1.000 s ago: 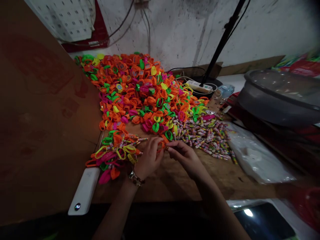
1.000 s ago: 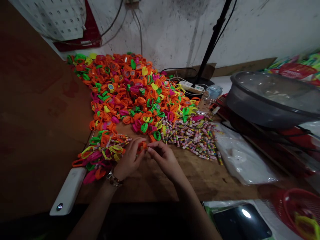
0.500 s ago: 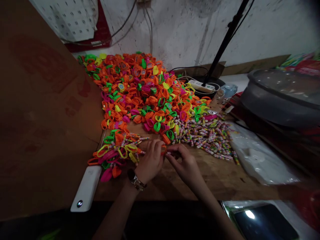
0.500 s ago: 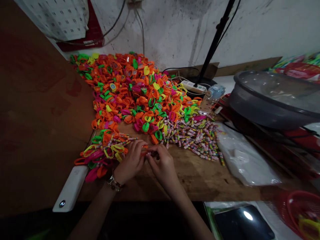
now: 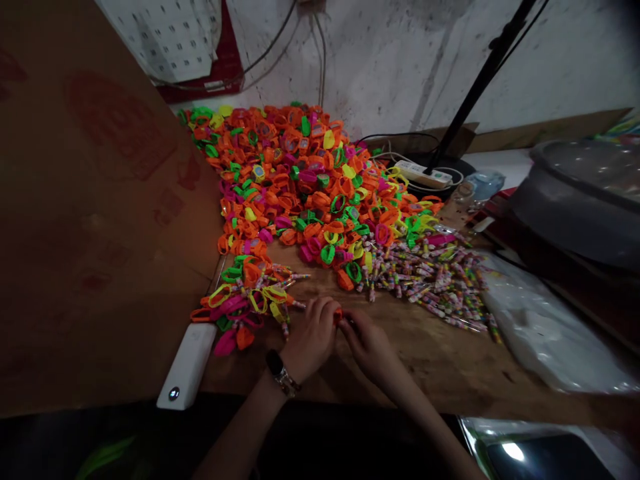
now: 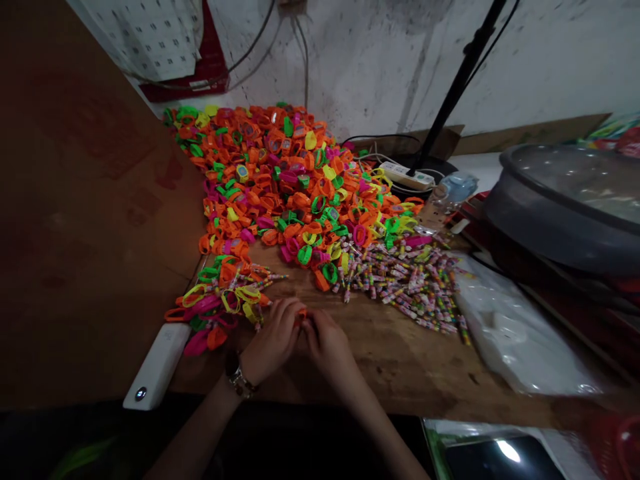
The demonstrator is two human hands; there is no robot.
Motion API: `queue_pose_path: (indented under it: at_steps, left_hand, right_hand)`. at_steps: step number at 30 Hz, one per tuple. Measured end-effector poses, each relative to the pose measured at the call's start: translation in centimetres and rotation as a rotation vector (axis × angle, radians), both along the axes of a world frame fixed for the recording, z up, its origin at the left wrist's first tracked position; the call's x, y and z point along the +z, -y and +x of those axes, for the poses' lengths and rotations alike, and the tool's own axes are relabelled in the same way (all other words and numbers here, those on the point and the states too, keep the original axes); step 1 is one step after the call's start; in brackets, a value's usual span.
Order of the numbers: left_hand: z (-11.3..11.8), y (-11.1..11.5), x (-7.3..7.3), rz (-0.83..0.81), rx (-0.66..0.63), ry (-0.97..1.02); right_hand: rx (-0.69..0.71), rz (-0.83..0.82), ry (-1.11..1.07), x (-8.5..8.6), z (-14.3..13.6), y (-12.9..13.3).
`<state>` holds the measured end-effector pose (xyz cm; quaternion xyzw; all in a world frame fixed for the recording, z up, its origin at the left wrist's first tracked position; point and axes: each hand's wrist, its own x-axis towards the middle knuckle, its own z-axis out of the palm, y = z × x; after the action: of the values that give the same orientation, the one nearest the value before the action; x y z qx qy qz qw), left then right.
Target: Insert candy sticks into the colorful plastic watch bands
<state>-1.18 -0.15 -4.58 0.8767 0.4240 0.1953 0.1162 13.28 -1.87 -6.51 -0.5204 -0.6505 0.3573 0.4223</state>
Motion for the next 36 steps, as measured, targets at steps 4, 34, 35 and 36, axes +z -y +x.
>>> queue_pose_path:
  at_steps: [4, 34, 35, 36]
  left_hand:
    - [-0.5, 0.5, -0.4, -0.028, 0.007, -0.014]
    - [4.4, -6.6, -4.4, -0.685, 0.336, 0.991]
    - [4.0, -6.1, -3.6, -0.794, 0.287, 1.101]
    - [3.6, -5.5, -2.8, -0.906, 0.240, 1.211]
  right_hand:
    - [0.013, -0.060, -0.084, -0.9, -0.7, 0.1]
    - [-0.178, 0.215, 0.411, -3.5, 6.0, -3.4]
    - [-0.179, 0.188, 0.257, -2.7, 5.6, -3.2]
    - [-0.169, 0.130, 0.087, -1.8, 5.1, -2.9]
